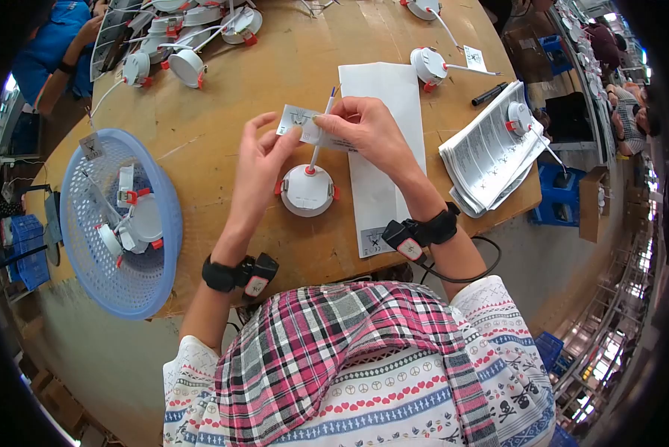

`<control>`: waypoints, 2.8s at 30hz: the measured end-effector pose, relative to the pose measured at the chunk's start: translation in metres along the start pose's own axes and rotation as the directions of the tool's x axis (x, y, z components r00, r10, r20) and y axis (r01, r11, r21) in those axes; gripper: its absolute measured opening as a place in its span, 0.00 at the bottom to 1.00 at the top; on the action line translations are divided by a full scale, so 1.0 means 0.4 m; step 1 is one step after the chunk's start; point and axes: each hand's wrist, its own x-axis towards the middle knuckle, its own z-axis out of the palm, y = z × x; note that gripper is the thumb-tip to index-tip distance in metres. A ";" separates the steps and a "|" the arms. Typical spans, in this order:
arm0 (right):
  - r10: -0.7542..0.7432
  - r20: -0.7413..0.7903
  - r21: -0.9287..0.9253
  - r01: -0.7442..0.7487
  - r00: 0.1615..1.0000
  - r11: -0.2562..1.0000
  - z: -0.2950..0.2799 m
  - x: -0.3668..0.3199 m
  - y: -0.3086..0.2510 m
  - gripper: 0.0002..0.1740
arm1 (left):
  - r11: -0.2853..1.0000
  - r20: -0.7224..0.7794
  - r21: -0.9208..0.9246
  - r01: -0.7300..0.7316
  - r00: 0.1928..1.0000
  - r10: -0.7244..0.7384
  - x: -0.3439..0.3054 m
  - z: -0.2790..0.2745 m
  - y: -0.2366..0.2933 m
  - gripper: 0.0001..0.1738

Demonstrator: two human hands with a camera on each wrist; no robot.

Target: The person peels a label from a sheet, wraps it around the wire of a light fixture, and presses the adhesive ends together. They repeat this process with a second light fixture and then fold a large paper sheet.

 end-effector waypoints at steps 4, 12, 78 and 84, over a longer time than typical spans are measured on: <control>0.005 -0.106 0.022 -0.002 0.994 1.000 0.001 -0.003 0.004 0.18 | 0.913 0.091 0.351 -0.208 0.978 0.187 -0.049 0.001 -0.028 0.45; -0.002 -0.221 0.010 0.004 0.975 1.000 0.008 -0.010 0.002 0.18 | 0.784 0.095 0.568 -0.250 0.966 0.239 -0.085 0.009 -0.048 0.50; -0.558 0.141 -0.307 0.572 0.817 0.760 -0.063 -0.032 -0.075 0.09 | 0.974 0.559 -0.168 0.149 0.828 -0.030 0.097 0.003 0.035 0.21; -0.570 0.154 -0.213 0.591 0.807 0.778 -0.059 -0.028 -0.071 0.11 | 0.874 0.732 -0.387 0.295 0.674 0.097 0.165 0.056 0.018 0.18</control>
